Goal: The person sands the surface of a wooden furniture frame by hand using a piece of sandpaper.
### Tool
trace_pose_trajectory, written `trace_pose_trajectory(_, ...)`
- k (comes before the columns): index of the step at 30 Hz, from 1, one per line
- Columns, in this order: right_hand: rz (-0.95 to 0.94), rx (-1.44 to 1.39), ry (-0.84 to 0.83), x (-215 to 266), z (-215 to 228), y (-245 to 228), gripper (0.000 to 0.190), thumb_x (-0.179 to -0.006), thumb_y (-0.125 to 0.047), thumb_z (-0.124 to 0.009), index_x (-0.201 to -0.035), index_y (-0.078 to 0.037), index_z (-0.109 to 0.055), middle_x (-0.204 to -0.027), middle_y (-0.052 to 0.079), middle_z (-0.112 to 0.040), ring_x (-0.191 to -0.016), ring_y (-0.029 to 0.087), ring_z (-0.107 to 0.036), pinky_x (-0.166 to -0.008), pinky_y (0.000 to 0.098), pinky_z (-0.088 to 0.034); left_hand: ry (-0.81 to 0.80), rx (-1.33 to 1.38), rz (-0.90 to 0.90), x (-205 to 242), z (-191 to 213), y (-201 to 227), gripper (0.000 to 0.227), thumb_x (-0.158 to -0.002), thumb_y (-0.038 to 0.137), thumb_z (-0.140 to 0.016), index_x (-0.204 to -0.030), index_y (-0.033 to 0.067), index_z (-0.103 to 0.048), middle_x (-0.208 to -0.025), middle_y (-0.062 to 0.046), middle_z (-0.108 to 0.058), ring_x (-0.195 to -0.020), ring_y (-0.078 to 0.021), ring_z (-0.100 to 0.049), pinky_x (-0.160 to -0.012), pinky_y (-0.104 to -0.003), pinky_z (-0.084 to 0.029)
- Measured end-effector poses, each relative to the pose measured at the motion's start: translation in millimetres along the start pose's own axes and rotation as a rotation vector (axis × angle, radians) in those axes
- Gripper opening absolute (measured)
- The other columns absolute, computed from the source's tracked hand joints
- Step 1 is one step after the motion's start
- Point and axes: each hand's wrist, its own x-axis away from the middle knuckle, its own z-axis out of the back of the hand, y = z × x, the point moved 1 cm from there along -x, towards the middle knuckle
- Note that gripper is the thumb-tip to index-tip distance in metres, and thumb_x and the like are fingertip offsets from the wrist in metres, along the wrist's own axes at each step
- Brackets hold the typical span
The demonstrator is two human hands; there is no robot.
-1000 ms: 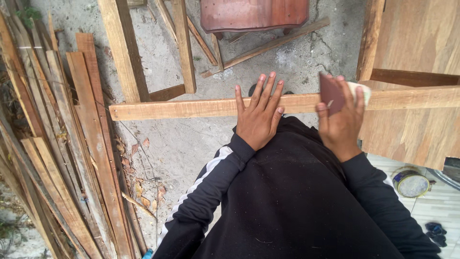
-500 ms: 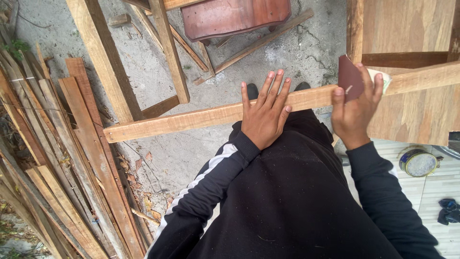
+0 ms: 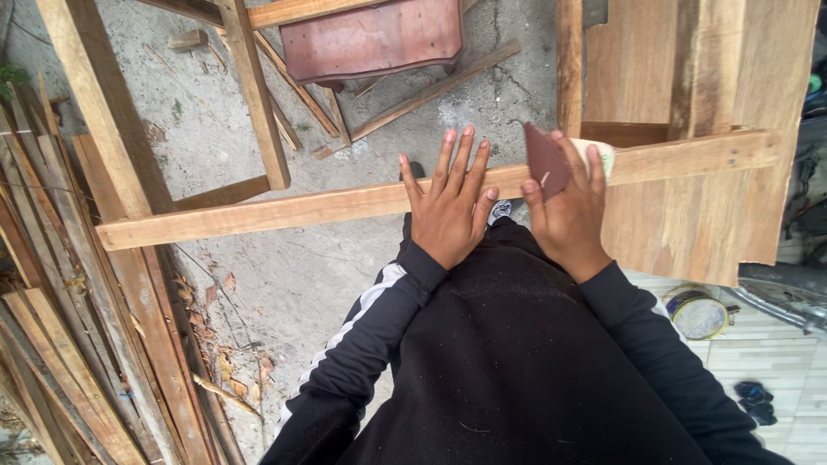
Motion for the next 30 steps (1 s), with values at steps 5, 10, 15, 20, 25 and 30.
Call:
trace_pose_trajectory(5,-0.006,0.005,-0.069,6.0,29.9,66.6,0.055,-0.116,-0.042,-0.03,-0.139,-0.002,-0.061,-0.148,0.018,-0.058,-0.15,0.029,-0.039,-0.127,0.0524,-0.017,0.004,-0.009,0.07,-13.5,-19.2,29.4,0.056,-0.108,0.051,-0.04,-0.16,0.0295,-0.038,-0.17,0.002,-0.026,-0.159,-0.0198,-0.014,-0.125,-0.069,0.003)
trace_pose_trajectory(10,0.029,0.062,0.014,8.6,16.7,66.9,0.059,-0.119,-0.044,-0.031,-0.142,0.002,-0.06,-0.153,0.018,-0.055,-0.152,0.028,-0.039,-0.131,0.0493,-0.016,0.05,-0.02,0.116,-12.9,-17.6,34.1,0.051,-0.109,0.051,-0.041,-0.156,0.0343,-0.046,-0.169,0.005,-0.031,-0.16,-0.0214,-0.015,-0.126,-0.066,0.003)
trace_pose_trajectory(15,0.078,-0.001,-0.062,6.7,34.5,74.5,0.057,-0.117,-0.042,-0.031,-0.139,0.001,-0.062,-0.149,0.017,-0.057,-0.151,0.029,-0.04,-0.129,0.0512,-0.016,0.06,0.013,0.135,-12.8,-14.7,34.6,0.049,-0.109,0.051,-0.04,-0.155,0.0347,-0.049,-0.169,0.006,-0.032,-0.161,-0.021,-0.016,-0.129,-0.064,0.002)
trace_pose_trajectory(20,0.017,0.047,0.04,10.3,24.1,64.1,0.054,-0.117,-0.043,-0.034,-0.136,0.0,-0.061,-0.149,0.02,-0.055,-0.151,0.029,-0.039,-0.129,0.0509,-0.015,0.002,-0.02,0.085,-14.3,-14.0,32.4,0.052,-0.11,0.048,-0.036,-0.158,0.0309,-0.043,-0.171,0.001,-0.026,-0.16,-0.0216,-0.014,-0.124,-0.069,0.003)
trace_pose_trajectory(25,0.071,-0.018,-0.079,7.5,32.8,58.3,0.058,-0.117,-0.042,-0.033,-0.145,0.002,-0.057,-0.152,0.015,-0.056,-0.15,0.028,-0.039,-0.127,0.0513,-0.015,-0.052,-0.034,0.038,-22.6,-12.3,34.4,0.055,-0.11,0.049,-0.033,-0.162,0.0291,-0.034,-0.172,0.001,-0.022,-0.161,-0.0208,-0.013,-0.125,-0.07,0.002)
trace_pose_trajectory(30,-0.094,0.013,0.026,20.6,53.2,93.1,0.057,-0.118,-0.042,-0.032,-0.147,0.001,-0.054,-0.153,0.016,-0.053,-0.154,0.026,-0.035,-0.13,0.05,-0.014,-0.063,-0.024,-0.044,-26.6,-17.2,30.4,0.057,-0.11,0.05,-0.033,-0.163,0.028,-0.032,-0.172,0.002,-0.022,-0.161,-0.0206,-0.014,-0.124,-0.071,0.001)
